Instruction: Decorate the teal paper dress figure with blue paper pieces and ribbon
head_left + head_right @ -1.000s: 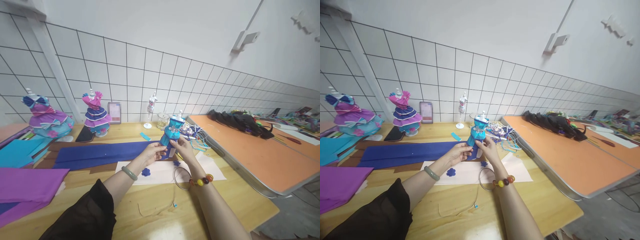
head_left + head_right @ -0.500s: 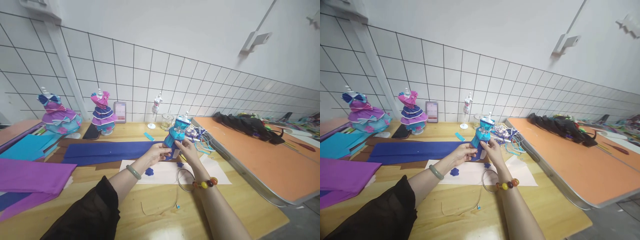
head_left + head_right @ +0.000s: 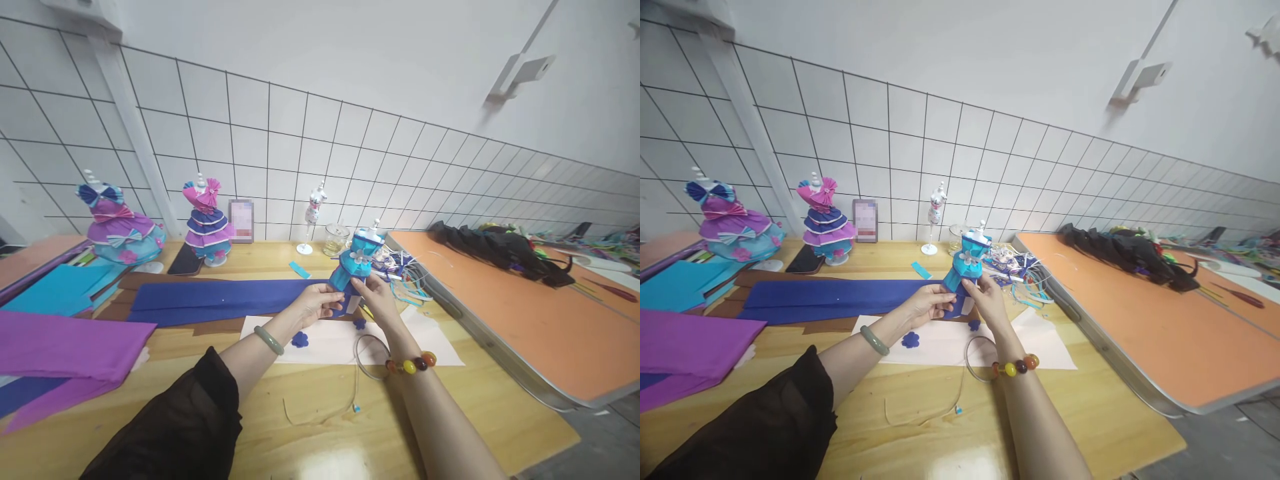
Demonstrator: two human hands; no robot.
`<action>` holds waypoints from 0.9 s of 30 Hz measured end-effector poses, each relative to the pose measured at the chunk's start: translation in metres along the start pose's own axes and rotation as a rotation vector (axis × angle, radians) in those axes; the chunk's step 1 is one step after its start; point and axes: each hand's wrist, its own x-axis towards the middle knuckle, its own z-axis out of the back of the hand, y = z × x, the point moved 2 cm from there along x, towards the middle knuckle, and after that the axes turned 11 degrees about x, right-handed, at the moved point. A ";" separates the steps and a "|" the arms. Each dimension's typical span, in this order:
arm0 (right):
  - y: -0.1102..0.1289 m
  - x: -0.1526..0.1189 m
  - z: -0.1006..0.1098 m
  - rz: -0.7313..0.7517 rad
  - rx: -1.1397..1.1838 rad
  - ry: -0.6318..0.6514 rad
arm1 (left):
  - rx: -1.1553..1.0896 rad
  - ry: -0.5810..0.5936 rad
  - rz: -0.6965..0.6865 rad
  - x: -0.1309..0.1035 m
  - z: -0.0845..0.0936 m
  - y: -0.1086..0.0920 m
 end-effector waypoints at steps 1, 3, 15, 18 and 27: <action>0.000 0.000 0.000 0.000 -0.007 0.000 | 0.000 -0.002 0.000 0.000 0.000 0.000; 0.000 0.000 0.000 -0.003 -0.025 0.001 | -0.004 -0.004 0.002 0.000 0.000 0.000; 0.004 0.000 -0.002 0.028 -0.069 0.046 | -0.028 -0.030 0.026 0.002 -0.001 0.001; 0.004 0.000 -0.001 0.022 -0.078 0.038 | -0.031 -0.021 0.023 0.002 -0.001 0.001; 0.007 -0.001 -0.003 -0.009 -0.006 0.006 | -0.033 -0.013 0.022 0.000 -0.003 -0.002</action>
